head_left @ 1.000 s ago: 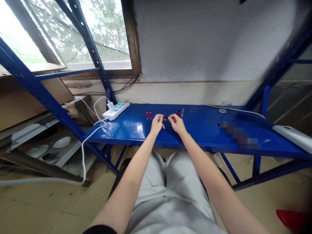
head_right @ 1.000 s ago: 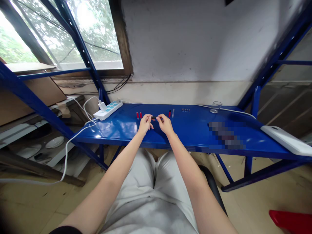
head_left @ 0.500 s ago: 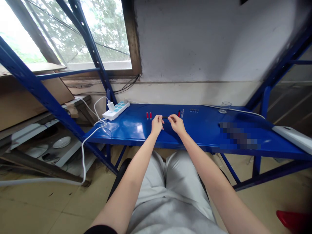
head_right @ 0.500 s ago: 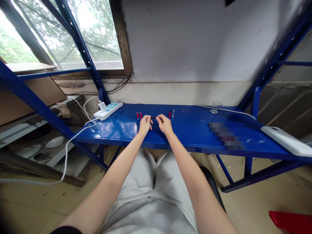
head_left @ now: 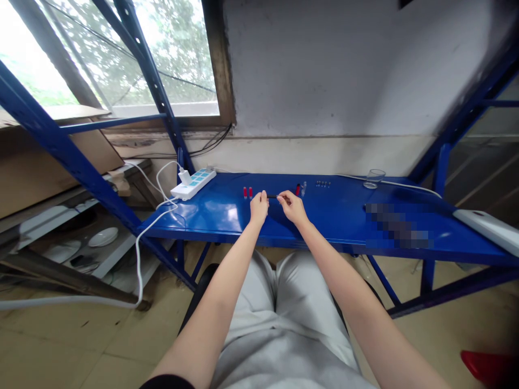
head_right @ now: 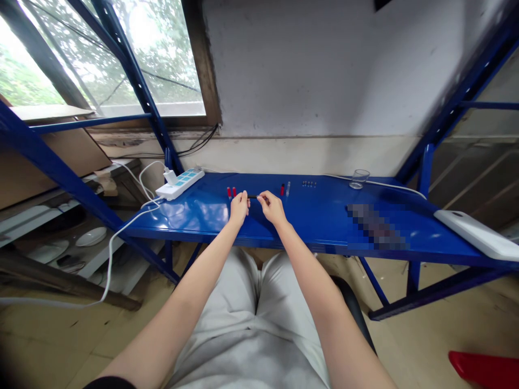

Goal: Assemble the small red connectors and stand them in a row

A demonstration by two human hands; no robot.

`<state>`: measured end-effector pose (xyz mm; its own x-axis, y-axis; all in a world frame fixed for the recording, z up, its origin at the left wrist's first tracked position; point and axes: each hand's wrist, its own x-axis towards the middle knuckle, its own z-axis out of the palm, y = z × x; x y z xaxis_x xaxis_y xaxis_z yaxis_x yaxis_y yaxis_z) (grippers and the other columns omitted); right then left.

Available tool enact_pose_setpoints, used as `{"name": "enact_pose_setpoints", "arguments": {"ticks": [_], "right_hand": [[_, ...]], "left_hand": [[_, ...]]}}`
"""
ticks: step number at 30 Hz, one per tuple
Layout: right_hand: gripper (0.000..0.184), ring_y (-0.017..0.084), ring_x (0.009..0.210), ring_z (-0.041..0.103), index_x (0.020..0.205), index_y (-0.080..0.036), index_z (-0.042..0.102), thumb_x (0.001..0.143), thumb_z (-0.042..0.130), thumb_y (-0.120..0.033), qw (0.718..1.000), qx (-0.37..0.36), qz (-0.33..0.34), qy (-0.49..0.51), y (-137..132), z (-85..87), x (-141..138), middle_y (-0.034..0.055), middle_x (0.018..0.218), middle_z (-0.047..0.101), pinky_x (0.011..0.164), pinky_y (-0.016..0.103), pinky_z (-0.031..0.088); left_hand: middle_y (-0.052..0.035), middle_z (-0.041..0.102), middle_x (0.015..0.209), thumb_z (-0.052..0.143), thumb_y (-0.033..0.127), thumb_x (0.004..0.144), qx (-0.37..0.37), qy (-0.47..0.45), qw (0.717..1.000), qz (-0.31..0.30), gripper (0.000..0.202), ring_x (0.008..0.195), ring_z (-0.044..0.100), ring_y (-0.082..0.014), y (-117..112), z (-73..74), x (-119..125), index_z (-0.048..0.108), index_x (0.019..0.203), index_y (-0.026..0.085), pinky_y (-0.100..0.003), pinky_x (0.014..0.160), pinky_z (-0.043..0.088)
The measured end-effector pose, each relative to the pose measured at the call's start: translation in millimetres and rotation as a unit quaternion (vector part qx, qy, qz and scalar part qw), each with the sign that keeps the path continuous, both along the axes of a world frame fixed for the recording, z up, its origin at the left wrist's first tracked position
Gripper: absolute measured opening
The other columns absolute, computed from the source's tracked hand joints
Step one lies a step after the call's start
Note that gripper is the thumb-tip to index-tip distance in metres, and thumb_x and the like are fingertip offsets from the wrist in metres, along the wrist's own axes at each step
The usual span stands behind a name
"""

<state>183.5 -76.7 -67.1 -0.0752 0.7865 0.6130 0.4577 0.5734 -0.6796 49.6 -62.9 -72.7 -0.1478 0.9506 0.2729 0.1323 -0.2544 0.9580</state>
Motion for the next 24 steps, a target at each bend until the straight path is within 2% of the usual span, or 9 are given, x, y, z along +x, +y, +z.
{"name": "enact_pose_setpoints", "arguments": {"ticks": [10,19,24], "right_hand": [[0.031,0.015,0.061,0.054,0.082,-0.020,0.054,0.083,0.042,-0.049,1.000,-0.016,0.021,0.012,-2.9,2.2,-0.5,0.0029,0.069,0.058,0.059,0.027,0.041],[0.033,0.015,0.060,0.052,0.083,-0.021,0.053,0.083,0.041,-0.051,0.999,-0.022,0.024,0.014,-2.3,1.0,1.1,0.0027,0.068,0.056,0.057,0.027,0.040],[0.030,0.014,0.060,0.052,0.086,-0.020,0.052,0.083,0.042,-0.048,0.999,-0.022,0.036,0.026,2.2,-3.9,1.3,0.0027,0.072,0.057,0.057,0.027,0.041]], "left_hand": [[0.0054,0.037,0.042,0.041,0.048,0.083,-0.018,-0.053,0.998,0.011,0.040,0.032,0.033,-0.0050,5.0,-2.3,-1.7,0.038,0.056,0.018,-0.019,0.034,0.026],[0.0055,0.035,0.039,0.049,0.050,0.079,-0.046,-0.102,0.994,0.010,0.041,0.029,0.030,-0.0039,3.0,0.2,-1.8,0.040,0.054,0.018,-0.019,0.032,0.022],[0.0048,0.037,0.041,0.046,0.052,0.080,-0.019,-0.088,0.996,-0.003,0.044,0.030,0.033,-0.0034,1.7,0.5,-3.3,0.041,0.054,0.017,-0.018,0.032,0.024]]}}
